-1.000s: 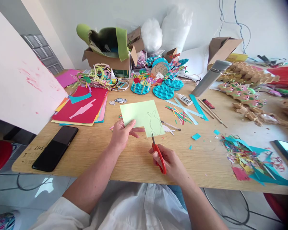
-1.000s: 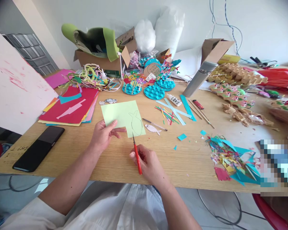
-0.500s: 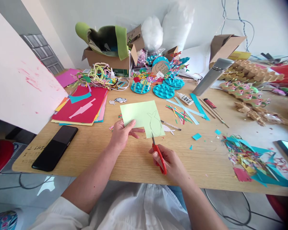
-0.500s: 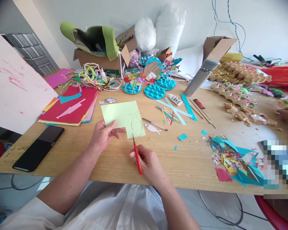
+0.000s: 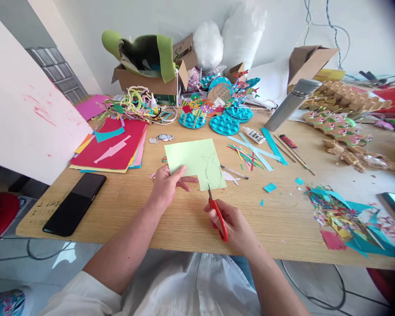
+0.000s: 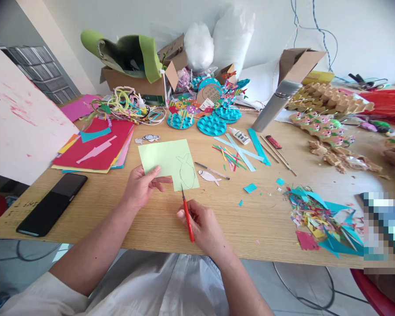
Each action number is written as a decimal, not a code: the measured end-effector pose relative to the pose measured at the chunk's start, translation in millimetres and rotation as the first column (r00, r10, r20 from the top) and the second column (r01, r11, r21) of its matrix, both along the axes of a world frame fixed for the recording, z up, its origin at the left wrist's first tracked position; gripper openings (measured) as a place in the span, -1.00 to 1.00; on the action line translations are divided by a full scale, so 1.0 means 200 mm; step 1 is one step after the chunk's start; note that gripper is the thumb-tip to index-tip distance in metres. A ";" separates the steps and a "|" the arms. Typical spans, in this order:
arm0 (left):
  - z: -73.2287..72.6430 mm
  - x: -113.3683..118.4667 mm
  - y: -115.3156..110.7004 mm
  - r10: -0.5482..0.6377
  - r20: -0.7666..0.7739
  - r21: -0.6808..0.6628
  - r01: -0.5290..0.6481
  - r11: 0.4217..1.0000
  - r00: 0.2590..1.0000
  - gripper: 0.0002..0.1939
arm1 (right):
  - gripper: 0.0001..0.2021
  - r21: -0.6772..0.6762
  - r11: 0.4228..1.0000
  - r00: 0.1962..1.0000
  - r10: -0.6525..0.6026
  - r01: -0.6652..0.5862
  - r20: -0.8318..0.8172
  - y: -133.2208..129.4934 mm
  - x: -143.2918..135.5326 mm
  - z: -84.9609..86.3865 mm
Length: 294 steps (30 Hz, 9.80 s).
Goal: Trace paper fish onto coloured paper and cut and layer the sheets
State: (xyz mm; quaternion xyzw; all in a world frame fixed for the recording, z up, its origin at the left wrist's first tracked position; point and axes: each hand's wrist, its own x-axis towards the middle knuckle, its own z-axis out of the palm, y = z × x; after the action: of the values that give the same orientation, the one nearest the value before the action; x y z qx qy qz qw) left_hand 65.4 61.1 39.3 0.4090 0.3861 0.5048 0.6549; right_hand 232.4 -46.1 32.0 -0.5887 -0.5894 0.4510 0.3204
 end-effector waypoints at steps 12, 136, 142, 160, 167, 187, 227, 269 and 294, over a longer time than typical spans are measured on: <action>-0.01 0.00 0.00 -0.007 0.018 -0.005 0.007 1.000 1.000 -0.60 | -0.54 -0.045 0.999 1.000 -0.024 0.024 -0.008 0.00 0.00 -0.03; -0.06 0.05 -0.06 -0.083 -0.120 0.113 0.096 0.989 0.989 -0.59 | -0.38 -0.203 0.967 0.981 -0.174 0.154 -0.081 -0.08 0.00 0.11; -0.07 0.05 -0.06 -0.109 -0.143 0.142 0.129 0.981 0.984 -0.62 | -0.38 -0.220 0.967 0.987 -0.146 0.127 -0.073 -0.07 -0.01 0.09; -0.05 0.06 -0.08 -0.215 -0.110 0.020 0.218 0.976 0.970 -0.56 | -0.36 -0.255 0.950 0.947 -0.236 0.178 -0.219 -0.03 -0.02 0.08; -0.05 0.07 -0.08 -0.214 -0.101 -0.002 0.215 0.977 0.972 -0.55 | -0.38 -0.216 0.952 0.943 -0.261 0.216 -0.206 -0.04 -0.03 0.06; -0.04 0.08 -0.10 -0.228 -0.101 0.007 0.230 0.973 0.968 -0.59 | -0.38 -0.192 0.940 0.930 -0.318 0.284 -0.186 -0.03 -0.06 0.05; -0.03 0.08 -0.11 -0.299 -0.066 -0.077 0.294 0.953 0.952 -0.52 | -0.41 -0.233 0.927 0.901 -0.350 0.293 -0.258 -0.01 -0.08 0.04; 0.04 0.07 -0.08 -0.010 0.360 -0.315 0.131 0.940 0.933 -0.67 | -0.39 -0.245 0.970 0.946 -0.081 0.002 -0.313 -0.08 -0.07 0.08; 0.01 0.04 -0.09 -0.201 0.253 -0.314 0.277 0.908 0.946 -0.66 | -0.44 -0.252 0.940 0.900 0.303 -0.229 0.312 -0.05 0.32 0.29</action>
State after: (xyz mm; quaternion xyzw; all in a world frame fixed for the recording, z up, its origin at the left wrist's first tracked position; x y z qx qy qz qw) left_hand 73.1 44.0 41.5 0.2750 0.3423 0.3856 0.8115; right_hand 297.0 -56.1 90.1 -0.6026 -0.6609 0.4396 0.0829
